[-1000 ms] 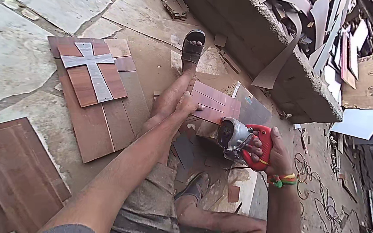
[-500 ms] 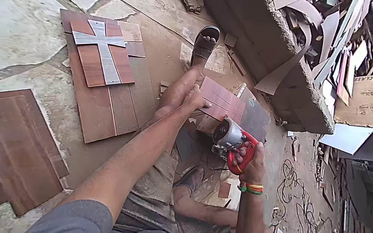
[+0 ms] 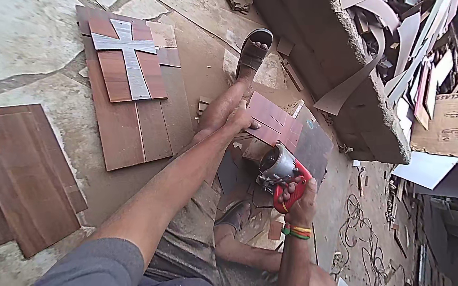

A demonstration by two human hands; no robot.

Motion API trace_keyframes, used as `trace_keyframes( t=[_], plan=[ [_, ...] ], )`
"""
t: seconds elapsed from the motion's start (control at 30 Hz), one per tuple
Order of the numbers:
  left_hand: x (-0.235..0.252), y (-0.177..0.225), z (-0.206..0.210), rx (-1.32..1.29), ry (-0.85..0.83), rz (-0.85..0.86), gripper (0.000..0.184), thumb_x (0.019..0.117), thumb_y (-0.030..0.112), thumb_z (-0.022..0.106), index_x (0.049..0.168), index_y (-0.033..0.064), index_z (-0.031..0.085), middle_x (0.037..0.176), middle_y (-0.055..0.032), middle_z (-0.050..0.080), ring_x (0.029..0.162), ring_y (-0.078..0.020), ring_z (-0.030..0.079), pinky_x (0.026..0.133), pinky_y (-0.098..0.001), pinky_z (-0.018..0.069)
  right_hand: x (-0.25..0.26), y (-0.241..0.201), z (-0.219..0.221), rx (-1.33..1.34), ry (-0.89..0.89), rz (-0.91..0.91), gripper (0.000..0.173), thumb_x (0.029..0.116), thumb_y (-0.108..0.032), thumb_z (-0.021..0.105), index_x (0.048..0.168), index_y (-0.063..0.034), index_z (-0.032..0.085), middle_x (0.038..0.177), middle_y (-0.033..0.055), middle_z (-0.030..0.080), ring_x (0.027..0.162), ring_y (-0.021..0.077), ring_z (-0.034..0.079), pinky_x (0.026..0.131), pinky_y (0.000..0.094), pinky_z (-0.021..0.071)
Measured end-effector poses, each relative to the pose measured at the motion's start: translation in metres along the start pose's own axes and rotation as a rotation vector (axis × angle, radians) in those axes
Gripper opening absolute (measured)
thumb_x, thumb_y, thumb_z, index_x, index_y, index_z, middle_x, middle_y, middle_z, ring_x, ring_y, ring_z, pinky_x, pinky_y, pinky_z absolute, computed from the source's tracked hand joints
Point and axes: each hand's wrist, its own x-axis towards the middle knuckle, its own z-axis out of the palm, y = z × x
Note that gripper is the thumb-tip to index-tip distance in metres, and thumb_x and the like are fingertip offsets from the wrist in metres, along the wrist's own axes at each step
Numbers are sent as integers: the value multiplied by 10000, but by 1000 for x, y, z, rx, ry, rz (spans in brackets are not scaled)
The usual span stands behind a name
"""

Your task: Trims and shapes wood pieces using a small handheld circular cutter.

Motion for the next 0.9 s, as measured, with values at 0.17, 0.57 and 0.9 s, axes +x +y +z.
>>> trace_keyframes(
  t=[0.17,0.57,0.9],
  plan=[
    [-3,6,-3,103,11,-7,1166,634,621,902,1543,82,411,1418,-147,598,1286,-294,591,1040,-552,485,1,0,-3,20,-11,20,597,1110,-497,190,956,-46,550,521,18,520,374,139,537,355,330,521],
    [-3,1,0,104,6,47,1120,687,625,877,1526,42,418,1374,-195,610,1263,-336,600,1037,-580,478,-2,7,1,-7,38,-35,582,1114,-472,214,961,-37,569,517,9,527,374,128,544,349,317,517],
    [6,-3,4,101,32,60,1088,671,645,875,1489,52,472,1338,-173,640,1239,-305,621,1026,-557,490,-1,5,5,-19,23,-60,565,1119,-445,206,949,-38,559,515,12,521,370,131,537,348,316,516]
  ],
)
